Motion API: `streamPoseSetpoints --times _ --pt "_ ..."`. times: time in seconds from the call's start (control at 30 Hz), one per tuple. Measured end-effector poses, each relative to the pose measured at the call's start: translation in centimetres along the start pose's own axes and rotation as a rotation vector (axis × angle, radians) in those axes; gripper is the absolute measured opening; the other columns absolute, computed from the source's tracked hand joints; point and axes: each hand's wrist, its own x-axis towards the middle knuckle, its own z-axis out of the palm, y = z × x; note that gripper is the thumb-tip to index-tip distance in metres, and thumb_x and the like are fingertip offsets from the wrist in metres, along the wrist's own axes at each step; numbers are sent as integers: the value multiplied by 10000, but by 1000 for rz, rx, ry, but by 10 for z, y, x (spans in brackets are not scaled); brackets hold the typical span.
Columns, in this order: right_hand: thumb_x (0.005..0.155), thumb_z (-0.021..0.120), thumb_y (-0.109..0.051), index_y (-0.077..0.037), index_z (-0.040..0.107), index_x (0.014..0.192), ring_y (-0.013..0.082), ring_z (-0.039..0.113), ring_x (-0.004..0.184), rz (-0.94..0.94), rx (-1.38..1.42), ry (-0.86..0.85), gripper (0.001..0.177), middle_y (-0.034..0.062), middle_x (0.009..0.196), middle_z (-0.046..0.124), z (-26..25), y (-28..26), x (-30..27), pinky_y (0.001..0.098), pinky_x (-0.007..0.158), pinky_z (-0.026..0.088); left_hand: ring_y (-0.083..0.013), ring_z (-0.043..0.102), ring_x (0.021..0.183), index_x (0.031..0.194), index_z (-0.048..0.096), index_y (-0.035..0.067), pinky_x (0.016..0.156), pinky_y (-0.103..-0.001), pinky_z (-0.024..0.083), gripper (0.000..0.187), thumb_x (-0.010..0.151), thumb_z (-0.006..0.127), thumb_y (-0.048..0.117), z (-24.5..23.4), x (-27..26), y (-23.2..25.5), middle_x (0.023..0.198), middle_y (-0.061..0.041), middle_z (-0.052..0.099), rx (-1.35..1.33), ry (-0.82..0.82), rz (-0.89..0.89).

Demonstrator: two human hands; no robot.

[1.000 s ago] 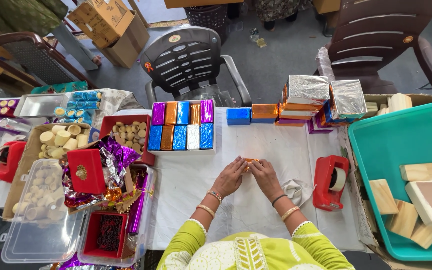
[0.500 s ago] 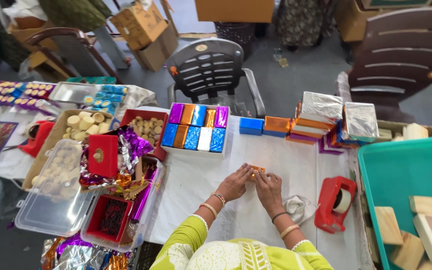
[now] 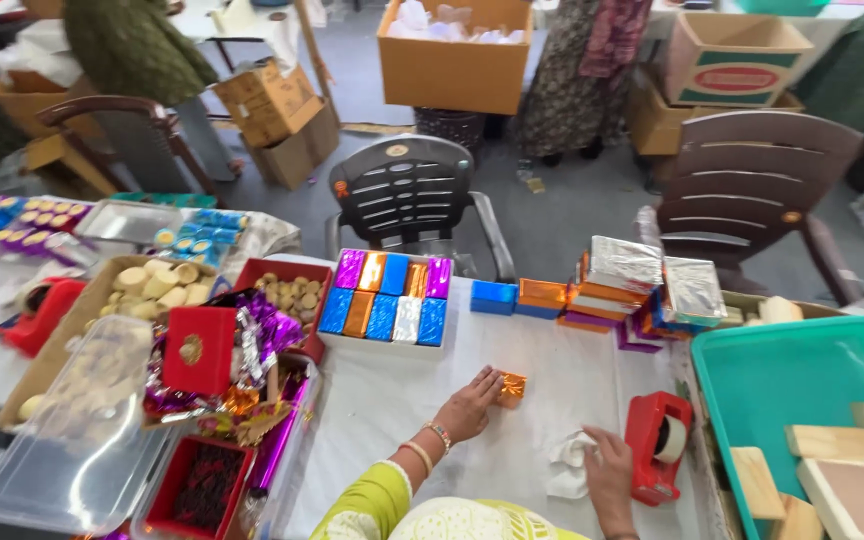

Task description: The person wraps small wooden blocks in shiny metallic foil sheets, folding the edges and securing them with tape. They handle various colored foils, including orange, purple, and silver, and stack the finished wrapped boxes on the table.

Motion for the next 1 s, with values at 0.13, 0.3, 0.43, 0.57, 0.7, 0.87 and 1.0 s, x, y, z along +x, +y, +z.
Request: streamPoseSetpoints --times 0.13,0.3,0.43,0.57,0.7,0.87,1.0 --pt "853 718 -111 -193 721 1179 251 626 1058 152 -235 205 337 56 1041 674 -9 136 -50 400 996 466 -400 341 1503 1453 459 -104 1218 -419 331 710 762 582 0 5 1 -8 1544 -250 443 10 -21 19" --pt "882 705 -300 -224 687 1296 338 578 1208 283 -523 349 421 144 1200 616 -28 220 -80 526 1118 411 -381 317 1509 1490 427 -81 1207 -403 332 723 780 553 -35 0 1 -3 1573 -245 404 -28 -35 -33" --pt "962 656 -341 -232 720 1212 359 595 1167 363 -589 213 280 127 1208 638 -37 175 -64 519 1084 426 -379 287 1516 1486 405 -84 1209 -400 321 747 759 568 -41 -3 3 -2 1576 -247 378 -36 -64 -34" --pt "990 595 -364 -135 681 1275 407 624 1072 525 -261 126 376 221 1196 609 -28 154 -52 478 937 510 -368 289 1513 1485 400 -84 1205 -389 325 754 750 569 -54 1 3 -5 1578 -237 376 -32 -72 -47" --pt "1016 574 -322 -30 700 1169 456 603 1076 408 -339 198 353 263 1122 652 -18 193 -54 518 931 495 -351 303 1515 1487 421 -58 1223 -377 319 776 722 553 -85 14 0 -11 1582 -220 386 -37 -71 -61" --pt "977 631 -291 -18 761 1038 445 658 960 548 -331 164 309 257 981 717 -27 193 -41 505 850 521 -367 304 1503 1483 402 -77 1218 -387 314 780 718 553 -79 14 0 -10 1570 -234 383 -1 -60 -15" --pt "957 733 -250 22 741 1046 288 717 750 828 96 182 286 189 901 772 -21 207 -41 407 695 549 -357 306 1506 1479 406 -64 1209 -390 328 779 713 546 -84 10 2 -10 1570 -220 389 35 -36 -17"
